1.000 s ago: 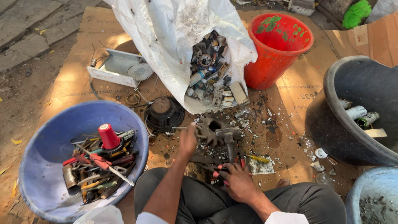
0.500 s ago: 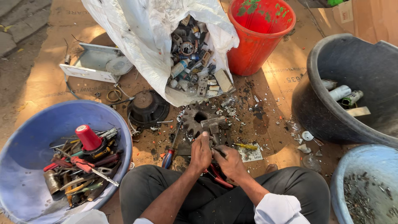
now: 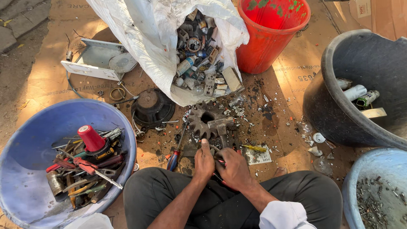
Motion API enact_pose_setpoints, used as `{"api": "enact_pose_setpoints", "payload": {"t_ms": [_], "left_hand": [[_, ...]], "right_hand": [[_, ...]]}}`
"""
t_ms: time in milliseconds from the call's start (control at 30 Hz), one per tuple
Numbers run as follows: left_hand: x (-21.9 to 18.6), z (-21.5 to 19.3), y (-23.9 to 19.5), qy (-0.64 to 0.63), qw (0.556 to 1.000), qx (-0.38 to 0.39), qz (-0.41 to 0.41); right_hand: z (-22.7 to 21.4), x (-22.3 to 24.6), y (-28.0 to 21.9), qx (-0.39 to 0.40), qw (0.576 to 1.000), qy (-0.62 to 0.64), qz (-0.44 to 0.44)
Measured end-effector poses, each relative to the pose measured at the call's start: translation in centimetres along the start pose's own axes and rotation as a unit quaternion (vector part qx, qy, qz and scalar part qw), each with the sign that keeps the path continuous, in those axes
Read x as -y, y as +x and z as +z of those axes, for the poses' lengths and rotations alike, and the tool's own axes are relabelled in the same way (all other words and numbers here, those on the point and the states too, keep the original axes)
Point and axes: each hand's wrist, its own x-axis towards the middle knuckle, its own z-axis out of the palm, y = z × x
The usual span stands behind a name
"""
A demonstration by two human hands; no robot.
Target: The person sits on the ground and uses a hammer and pliers to dismantle a cylindrical electronic component. They repeatedly strike the object with the hammer and use pliers to pull apart sections, separating the internal parts.
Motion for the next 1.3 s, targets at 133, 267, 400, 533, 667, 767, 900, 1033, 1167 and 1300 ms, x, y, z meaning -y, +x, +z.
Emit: {"api": "enact_pose_setpoints", "payload": {"t_ms": [133, 267, 400, 533, 667, 767, 900, 1033, 1167, 1300], "left_hand": [[0.2, 0.3, 0.0, 0.018, 0.988, -0.006, 0.151], [-0.9, 0.5, -0.6, 0.104, 0.979, 0.021, 0.173], [-2.4, 0.4, -1.0, 0.148, 0.976, 0.035, 0.156], [-3.1, 0.7, -0.8, 0.152, 0.976, 0.056, 0.143], [-2.7, 1.6, -0.3, 0.148, 0.981, 0.088, 0.084], [-2.3, 2.0, 0.2, 0.123, 0.984, 0.066, 0.108], [-2.3, 1.8, 0.5, 0.129, 0.987, 0.047, 0.081], [-2.9, 1.1, 0.0, 0.166, 0.982, 0.054, 0.066], [-3.6, 0.9, -0.7, 0.166, 0.974, 0.074, 0.134], [-4.1, 0.7, -0.9, 0.224, 0.958, 0.081, 0.159]], "right_hand": [[0.0, -1.4, 0.3, 0.108, 0.985, 0.047, 0.125], [-0.3, -3.1, 0.8, 0.193, 0.970, 0.036, 0.140], [0.3, -4.3, 1.0, 0.210, 0.956, -0.011, 0.207], [1.4, -4.4, 0.3, 0.036, 0.994, -0.064, 0.083], [2.0, -4.2, 0.1, 0.002, 0.993, -0.093, 0.075], [1.9, -3.6, 0.3, -0.026, 0.991, -0.128, 0.014], [1.3, -3.1, 0.9, 0.116, 0.970, -0.082, 0.198], [0.4, -3.7, 1.0, 0.232, 0.943, 0.002, 0.239], [-0.1, -5.3, 1.0, 0.263, 0.935, -0.013, 0.236], [0.1, -6.4, 1.0, 0.247, 0.928, -0.039, 0.275]]}}
